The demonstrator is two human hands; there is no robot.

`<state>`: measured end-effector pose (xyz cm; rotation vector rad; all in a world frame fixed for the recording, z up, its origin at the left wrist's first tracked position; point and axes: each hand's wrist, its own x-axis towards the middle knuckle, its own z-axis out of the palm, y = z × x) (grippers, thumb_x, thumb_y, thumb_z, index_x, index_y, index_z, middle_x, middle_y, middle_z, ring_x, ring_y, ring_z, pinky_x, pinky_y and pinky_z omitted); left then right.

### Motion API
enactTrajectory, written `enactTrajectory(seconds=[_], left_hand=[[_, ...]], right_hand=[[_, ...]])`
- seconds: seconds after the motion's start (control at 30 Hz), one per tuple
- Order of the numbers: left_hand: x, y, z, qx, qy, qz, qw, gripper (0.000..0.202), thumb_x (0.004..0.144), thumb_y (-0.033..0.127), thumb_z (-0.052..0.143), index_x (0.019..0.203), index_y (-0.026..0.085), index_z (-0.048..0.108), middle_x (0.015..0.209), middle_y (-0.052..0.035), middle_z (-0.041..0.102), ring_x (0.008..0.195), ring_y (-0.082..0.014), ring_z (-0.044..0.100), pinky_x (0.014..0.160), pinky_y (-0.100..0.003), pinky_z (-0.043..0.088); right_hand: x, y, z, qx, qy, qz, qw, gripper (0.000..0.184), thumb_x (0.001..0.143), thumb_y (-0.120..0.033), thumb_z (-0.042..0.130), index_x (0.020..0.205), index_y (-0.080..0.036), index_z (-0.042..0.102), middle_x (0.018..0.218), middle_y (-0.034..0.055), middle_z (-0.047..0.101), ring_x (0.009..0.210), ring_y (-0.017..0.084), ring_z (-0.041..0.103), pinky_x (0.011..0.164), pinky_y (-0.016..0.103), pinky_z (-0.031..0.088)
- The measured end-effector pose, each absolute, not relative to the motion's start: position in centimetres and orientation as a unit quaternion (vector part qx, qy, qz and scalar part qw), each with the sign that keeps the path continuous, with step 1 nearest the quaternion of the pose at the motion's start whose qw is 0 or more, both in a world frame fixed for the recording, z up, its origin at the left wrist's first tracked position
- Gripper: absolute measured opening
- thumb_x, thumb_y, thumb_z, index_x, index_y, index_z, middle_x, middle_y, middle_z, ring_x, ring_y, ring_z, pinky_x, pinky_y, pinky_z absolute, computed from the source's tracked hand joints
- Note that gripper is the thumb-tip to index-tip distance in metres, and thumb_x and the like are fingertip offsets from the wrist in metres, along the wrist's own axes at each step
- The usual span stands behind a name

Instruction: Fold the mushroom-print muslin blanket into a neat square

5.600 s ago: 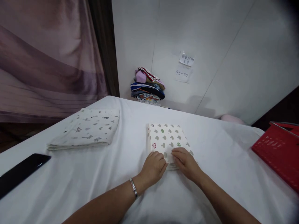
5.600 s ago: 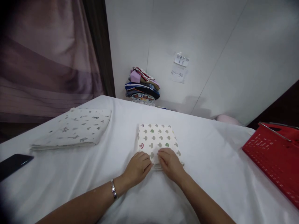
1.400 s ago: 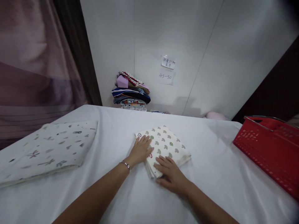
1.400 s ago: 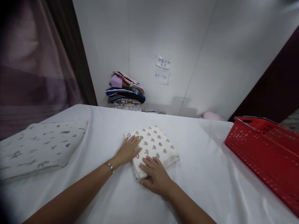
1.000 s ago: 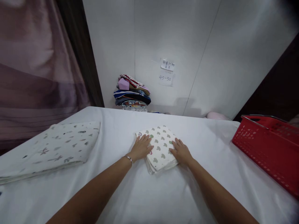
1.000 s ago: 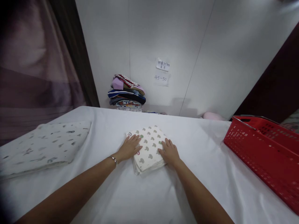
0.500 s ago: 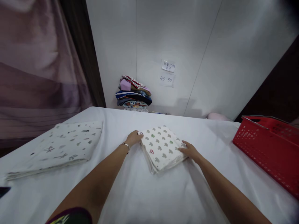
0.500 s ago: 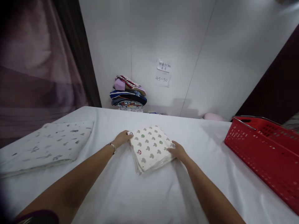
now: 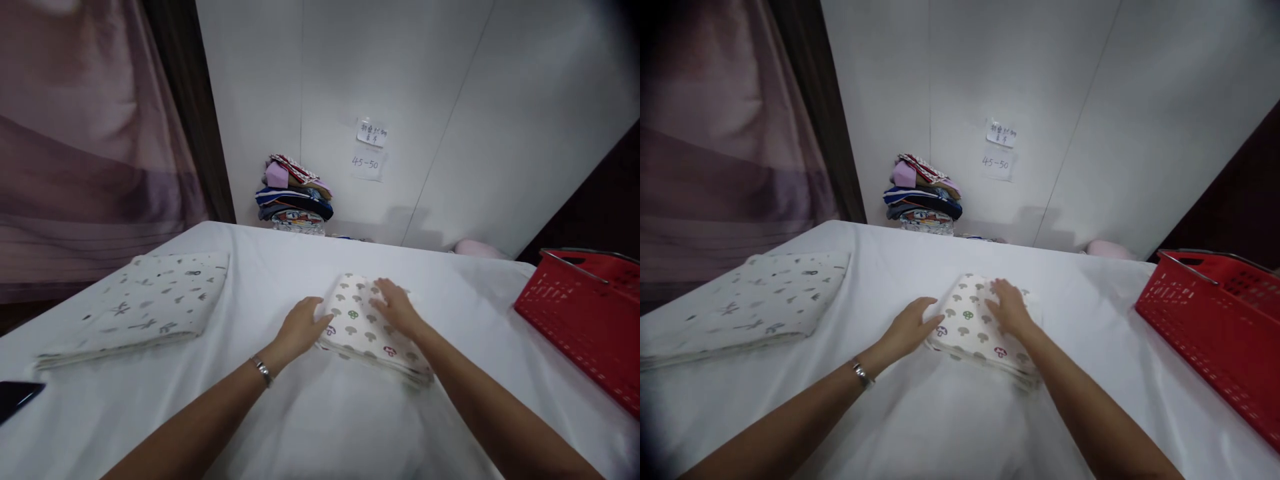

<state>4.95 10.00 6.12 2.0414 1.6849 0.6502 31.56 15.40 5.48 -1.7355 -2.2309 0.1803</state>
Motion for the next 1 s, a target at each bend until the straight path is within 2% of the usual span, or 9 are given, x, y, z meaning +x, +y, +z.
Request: enactTrajectory(seconds=[0.1, 0.17, 0.37, 0.5, 0.63, 0.73, 0.83, 0.9, 1.0], left_hand=[[6.8, 10.8, 5.1, 0.807, 0.536, 0.204, 0.142, 0.056, 0.085, 0.044, 0.044, 0.135, 0.019, 0.038, 0.147, -0.0077, 0.032, 0.136, -0.0241, 0.025, 0.110, -0.040, 0.021], [7.6, 11.0, 4.0, 0.822, 0.528, 0.154, 0.147, 0.059, 0.087, 0.044, 0.039, 0.140, 0.019, 0.031, 0.151, -0.0066, 0.023, 0.138, -0.0253, 0.019, 0.111, -0.044, 0.017], [7.4, 10.9, 2.1, 0.818, 0.535, 0.118, 0.175, 0.061, 0.091, 0.047, 0.027, 0.145, 0.020, 0.022, 0.153, -0.0040, 0.013, 0.138, -0.0248, 0.020, 0.110, -0.045, 0.020], [7.1, 10.9, 2.3, 0.818, 0.528, 0.131, 0.185, 0.060, 0.090, 0.047, 0.029, 0.144, 0.020, 0.025, 0.153, -0.0038, 0.015, 0.139, -0.0230, 0.019, 0.111, -0.043, 0.019], [7.2, 12.0, 2.7, 0.773, 0.555, 0.157, 0.263, 0.065, 0.085, 0.046, 0.041, 0.143, 0.020, 0.027, 0.153, -0.0051, 0.011, 0.137, -0.0243, 0.023, 0.110, -0.038, 0.024], [7.6, 13.8, 3.4, 0.686, 0.604, 0.211, 0.347, 0.066, 0.080, 0.048, 0.051, 0.137, 0.017, 0.037, 0.147, -0.0118, 0.030, 0.127, -0.0270, 0.042, 0.099, -0.034, 0.039], [8.0, 15.2, 4.4, 0.623, 0.633, 0.221, 0.403, 0.058, 0.075, 0.051, 0.056, 0.120, 0.014, 0.052, 0.121, -0.0146, 0.060, 0.102, -0.0280, 0.061, 0.082, -0.033, 0.048], [8.0, 15.4, 5.0, 0.619, 0.632, 0.206, 0.417, 0.050, 0.074, 0.048, 0.058, 0.110, 0.013, 0.055, 0.109, -0.0131, 0.066, 0.092, -0.0263, 0.064, 0.075, -0.031, 0.049], [7.2, 14.4, 5.1, 0.628, 0.619, 0.210, 0.423, 0.048, 0.075, 0.048, 0.056, 0.111, 0.016, 0.053, 0.107, -0.0102, 0.066, 0.089, -0.0241, 0.065, 0.070, -0.029, 0.049]], right_hand=[[28.3, 11.5, 4.4, -0.540, -0.828, 0.105, 0.104, 0.060, 0.091, -0.053, 0.034, 0.143, -0.023, 0.030, 0.151, 0.0064, 0.022, 0.139, 0.024, 0.014, 0.111, 0.047, 0.013], [27.4, 9.7, 3.6, -0.529, -0.837, 0.114, 0.079, 0.061, 0.092, -0.055, 0.029, 0.143, -0.021, 0.029, 0.151, 0.0075, 0.019, 0.140, 0.024, 0.012, 0.111, 0.048, 0.010], [27.6, 8.3, 3.3, -0.533, -0.835, 0.121, 0.067, 0.060, 0.093, -0.056, 0.025, 0.143, -0.022, 0.031, 0.151, 0.0067, 0.019, 0.140, 0.023, 0.012, 0.112, 0.047, 0.011], [29.1, 6.4, 3.7, -0.528, -0.839, 0.122, 0.050, 0.060, 0.093, -0.054, 0.028, 0.144, -0.022, 0.028, 0.151, 0.0065, 0.017, 0.139, 0.023, 0.013, 0.112, 0.046, 0.013], [31.5, 3.6, 3.8, -0.531, -0.839, 0.107, 0.047, 0.057, 0.094, -0.048, 0.033, 0.144, -0.024, 0.026, 0.151, 0.0051, 0.019, 0.139, 0.023, 0.016, 0.113, 0.047, 0.014], [33.0, 2.5, 3.6, -0.549, -0.829, 0.090, 0.058, 0.054, 0.094, -0.046, 0.033, 0.143, -0.024, 0.029, 0.150, 0.0043, 0.022, 0.138, 0.023, 0.019, 0.112, 0.048, 0.016], [33.5, 2.3, 2.8, -0.557, -0.826, 0.060, 0.067, 0.054, 0.092, -0.042, 0.039, 0.142, -0.021, 0.032, 0.149, 0.0055, 0.023, 0.138, 0.025, 0.021, 0.112, 0.049, 0.018], [33.5, 2.3, 2.1, -0.552, -0.830, 0.040, 0.070, 0.056, 0.091, -0.039, 0.043, 0.142, -0.019, 0.033, 0.149, 0.0068, 0.023, 0.138, 0.025, 0.021, 0.112, 0.049, 0.019], [33.2, 1.7, 1.1, -0.533, -0.841, 0.021, 0.087, 0.059, 0.089, -0.036, 0.047, 0.142, -0.018, 0.031, 0.150, 0.0074, 0.023, 0.138, 0.025, 0.020, 0.112, 0.049, 0.019]])
